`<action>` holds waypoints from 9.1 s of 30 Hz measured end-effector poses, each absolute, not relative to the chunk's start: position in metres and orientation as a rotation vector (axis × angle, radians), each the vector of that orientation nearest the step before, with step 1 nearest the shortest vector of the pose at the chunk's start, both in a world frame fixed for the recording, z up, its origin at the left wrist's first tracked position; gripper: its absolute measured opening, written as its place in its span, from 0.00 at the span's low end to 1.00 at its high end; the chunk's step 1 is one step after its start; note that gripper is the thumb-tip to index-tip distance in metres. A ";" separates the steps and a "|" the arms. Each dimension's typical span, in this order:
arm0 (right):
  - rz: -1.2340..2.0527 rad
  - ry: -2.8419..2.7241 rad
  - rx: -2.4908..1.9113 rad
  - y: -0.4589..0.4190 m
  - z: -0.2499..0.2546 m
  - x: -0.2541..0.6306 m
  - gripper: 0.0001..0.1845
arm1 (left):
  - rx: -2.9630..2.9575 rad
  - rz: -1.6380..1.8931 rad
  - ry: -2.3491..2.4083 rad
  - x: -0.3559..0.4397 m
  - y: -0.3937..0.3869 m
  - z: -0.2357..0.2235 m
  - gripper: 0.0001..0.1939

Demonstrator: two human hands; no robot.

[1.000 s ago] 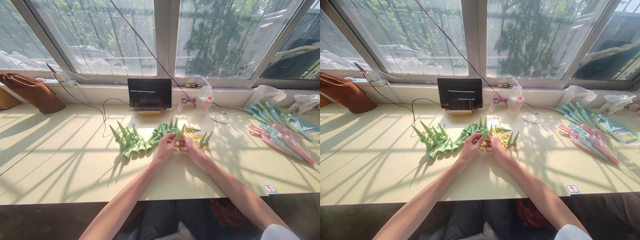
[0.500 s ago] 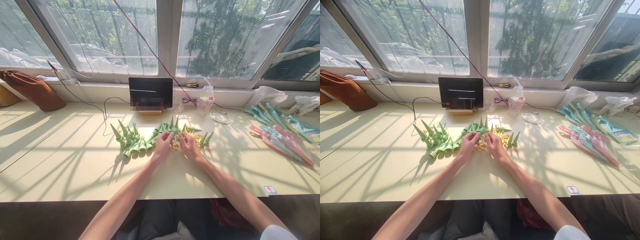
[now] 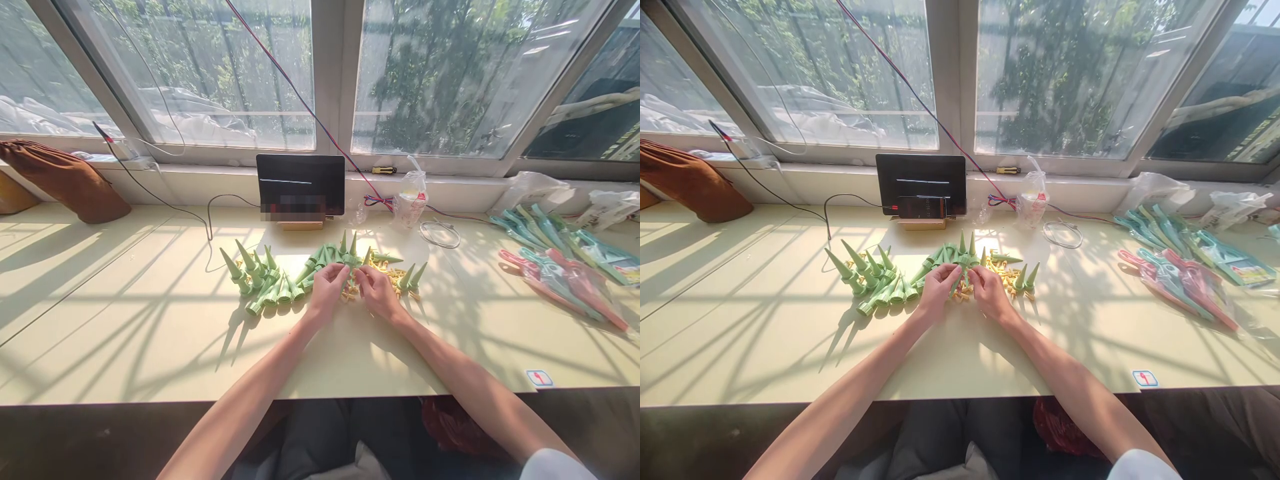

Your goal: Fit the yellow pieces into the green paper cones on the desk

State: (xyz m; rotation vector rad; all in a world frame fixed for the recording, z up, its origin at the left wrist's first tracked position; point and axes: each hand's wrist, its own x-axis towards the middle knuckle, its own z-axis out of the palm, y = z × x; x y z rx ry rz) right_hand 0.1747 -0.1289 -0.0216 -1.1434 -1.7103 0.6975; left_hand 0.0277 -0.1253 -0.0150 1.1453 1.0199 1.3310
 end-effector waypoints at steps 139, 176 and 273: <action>0.890 -1.595 -1.018 -0.137 -0.013 0.171 0.18 | 1.147 1.150 0.775 0.027 -0.125 -0.018 0.18; 0.770 -1.626 -1.044 -0.137 -0.013 0.170 0.11 | 1.205 1.089 0.730 0.029 -0.128 -0.023 0.23; 0.484 -1.780 -0.859 -0.126 -0.019 0.182 0.08 | 1.028 1.070 0.651 0.030 -0.133 -0.012 0.19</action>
